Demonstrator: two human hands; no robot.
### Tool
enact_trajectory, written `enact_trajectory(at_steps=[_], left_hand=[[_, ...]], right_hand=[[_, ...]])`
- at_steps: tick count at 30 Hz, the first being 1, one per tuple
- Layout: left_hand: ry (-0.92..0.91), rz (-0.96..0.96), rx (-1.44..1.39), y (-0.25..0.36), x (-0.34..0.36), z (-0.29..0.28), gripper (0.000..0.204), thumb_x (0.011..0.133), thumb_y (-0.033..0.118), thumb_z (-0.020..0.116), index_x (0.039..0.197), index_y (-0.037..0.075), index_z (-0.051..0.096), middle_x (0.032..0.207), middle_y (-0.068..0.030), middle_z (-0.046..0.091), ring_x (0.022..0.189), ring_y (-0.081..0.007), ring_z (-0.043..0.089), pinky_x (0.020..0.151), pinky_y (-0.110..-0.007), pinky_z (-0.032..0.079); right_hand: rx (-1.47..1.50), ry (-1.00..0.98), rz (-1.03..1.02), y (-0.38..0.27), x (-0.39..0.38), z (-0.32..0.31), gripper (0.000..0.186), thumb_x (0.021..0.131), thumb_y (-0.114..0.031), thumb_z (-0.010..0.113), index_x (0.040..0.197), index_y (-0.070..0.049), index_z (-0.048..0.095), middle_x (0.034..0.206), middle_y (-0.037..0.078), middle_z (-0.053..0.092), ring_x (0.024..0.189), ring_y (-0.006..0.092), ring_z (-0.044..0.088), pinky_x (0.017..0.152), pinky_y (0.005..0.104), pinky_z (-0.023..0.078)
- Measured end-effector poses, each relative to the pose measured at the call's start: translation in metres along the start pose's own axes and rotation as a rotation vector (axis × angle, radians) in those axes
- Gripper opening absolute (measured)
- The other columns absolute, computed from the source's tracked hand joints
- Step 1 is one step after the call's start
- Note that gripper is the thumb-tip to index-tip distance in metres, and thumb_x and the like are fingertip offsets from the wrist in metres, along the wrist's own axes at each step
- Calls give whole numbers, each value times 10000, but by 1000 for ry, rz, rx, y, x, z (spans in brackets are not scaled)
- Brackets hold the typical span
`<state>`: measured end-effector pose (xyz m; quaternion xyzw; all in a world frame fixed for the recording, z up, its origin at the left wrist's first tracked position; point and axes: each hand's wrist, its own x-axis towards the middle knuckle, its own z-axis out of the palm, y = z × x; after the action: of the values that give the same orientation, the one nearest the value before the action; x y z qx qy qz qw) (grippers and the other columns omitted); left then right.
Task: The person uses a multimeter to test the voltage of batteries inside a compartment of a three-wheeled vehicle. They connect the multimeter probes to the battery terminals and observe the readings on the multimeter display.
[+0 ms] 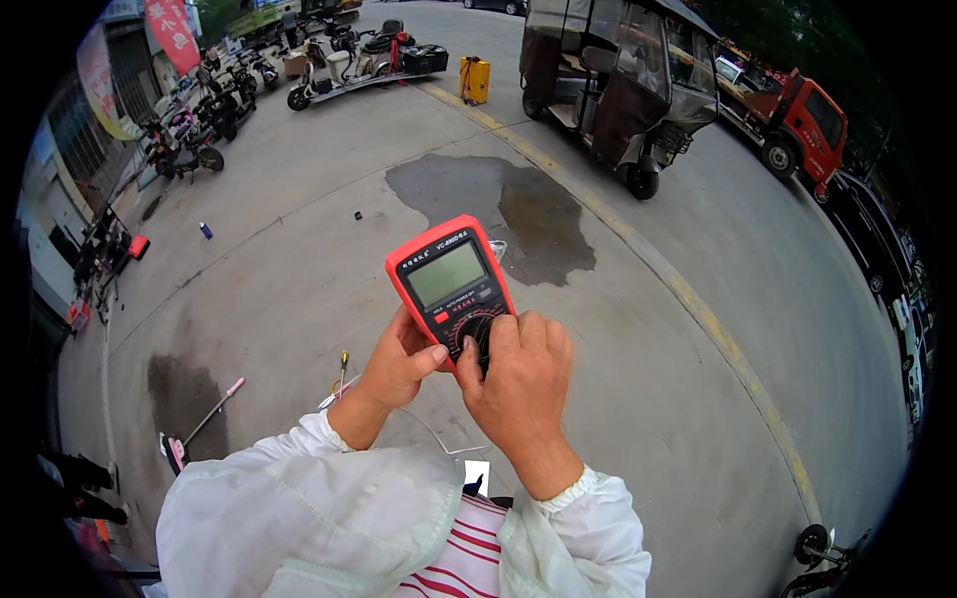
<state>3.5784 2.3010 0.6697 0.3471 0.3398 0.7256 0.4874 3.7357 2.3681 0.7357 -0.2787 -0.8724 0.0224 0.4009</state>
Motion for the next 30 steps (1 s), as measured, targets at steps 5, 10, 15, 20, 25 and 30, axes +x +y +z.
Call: enact_trajectory(at_steps=[5,10,15,20,25,30], left_hand=[[133,56,7,9,19,-30,736,878,50,699,1520,30,339,1353,-118,550,1243,-237,586,1007,-447,573],[197,140,71,10,53,-43,723,874,52,704,1507,8,357,1364,-124,553,1244,-231,588,995,-431,580],[286,174,126,7,98,-43,727,871,47,699,1510,11,356,1368,-121,552,1240,-226,591,1020,-426,559],[429,265,157,-8,152,-25,729,868,12,686,1519,36,358,1368,-98,555,1232,-204,592,1027,-392,521],[537,408,187,-29,192,-13,749,856,-23,689,1524,60,359,1361,-68,556,1250,-185,576,1029,-365,505],[605,451,180,-39,216,-16,735,865,-24,691,1515,67,360,1351,-63,558,1256,-181,573,1037,-359,498]], right_hand=[[138,-54,-196,15,43,44,240,775,-101,740,933,-32,573,898,132,520,847,330,485,769,457,387],[206,-88,-435,53,85,76,263,751,-95,734,961,-42,585,913,124,526,858,328,489,784,460,386],[316,-111,-620,96,139,98,260,750,-108,738,965,-49,604,910,111,527,847,318,491,768,454,391],[418,-56,-554,145,181,118,204,762,-130,751,880,-58,601,838,96,520,795,300,490,736,430,382],[471,26,-500,174,203,143,177,781,-143,748,826,-73,592,773,77,503,743,289,483,719,421,366],[530,77,-485,185,217,168,170,786,-133,739,800,-78,579,745,70,492,714,281,470,702,418,349]])
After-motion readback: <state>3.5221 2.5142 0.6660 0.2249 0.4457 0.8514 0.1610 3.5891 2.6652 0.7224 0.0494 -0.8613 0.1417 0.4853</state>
